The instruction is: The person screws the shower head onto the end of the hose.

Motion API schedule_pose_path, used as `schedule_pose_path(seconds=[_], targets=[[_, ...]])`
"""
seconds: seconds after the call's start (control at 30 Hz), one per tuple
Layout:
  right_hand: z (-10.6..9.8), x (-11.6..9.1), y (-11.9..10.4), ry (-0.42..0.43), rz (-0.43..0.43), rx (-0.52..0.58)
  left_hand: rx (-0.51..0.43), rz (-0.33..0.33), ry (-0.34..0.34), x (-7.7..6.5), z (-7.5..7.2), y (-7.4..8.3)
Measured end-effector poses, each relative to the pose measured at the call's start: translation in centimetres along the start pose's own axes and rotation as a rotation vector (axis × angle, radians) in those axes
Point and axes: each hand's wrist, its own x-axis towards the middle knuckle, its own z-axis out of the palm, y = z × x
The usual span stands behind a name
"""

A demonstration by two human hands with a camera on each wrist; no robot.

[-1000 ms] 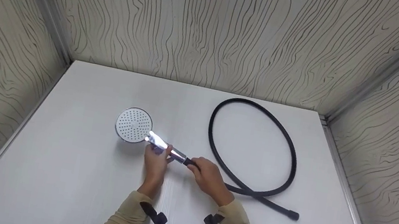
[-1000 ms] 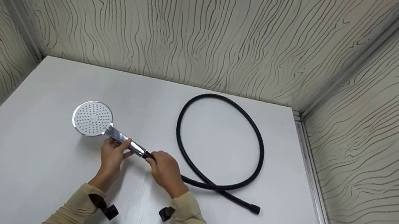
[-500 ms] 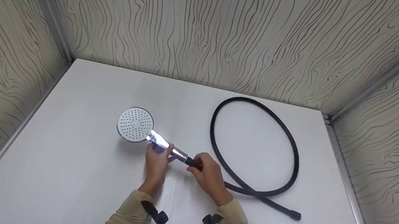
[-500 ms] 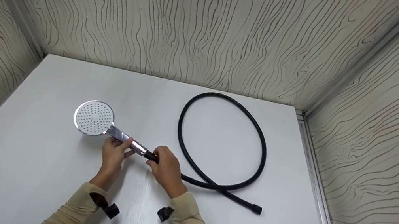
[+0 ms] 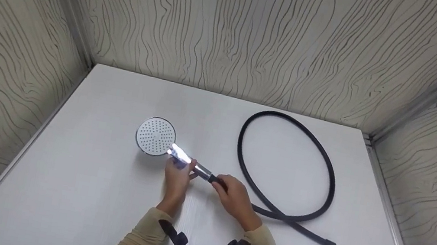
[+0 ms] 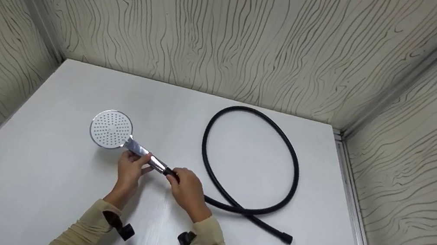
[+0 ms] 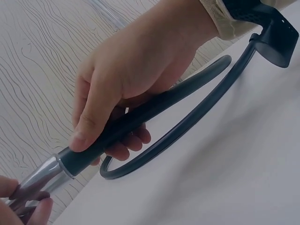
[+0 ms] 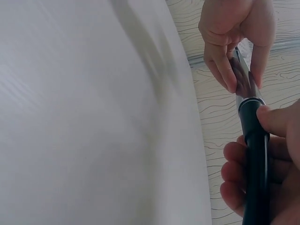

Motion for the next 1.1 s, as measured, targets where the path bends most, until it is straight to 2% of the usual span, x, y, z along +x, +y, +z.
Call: schedule_pose_path(seconds=[0.23,0.43,0.6,0.8,0.97,1.1], targets=[[0.5,0.0,-0.3,0.06,0.016,0.02,-0.003,-0.003,0.011,0.0,-0.3,-0.3],[0.8,0.1,-0.3,0.125,-0.042,-0.037,-0.018,-0.01,0.009,0.0,-0.3,-0.3],[0.3,0.0,0.0,0.05,-0.064,-0.065,-0.016,0.001,0.013,0.1,-0.1,-0.3],[-0.3,0.1,-0.2,-0.054,0.007,-0.009,0.008,-0.019,0.003,0.1,-0.3,-0.4],[-0.1,-0.2,-0.2,-0.037,0.024,0.025,0.004,-0.026,-0.001,0.2,-0.3,-0.2],[0.1,-0.4,-0.1,-0.005,0.028,0.031,-0.002,-0.007,0.003,0.1,-0.4,-0.4]])
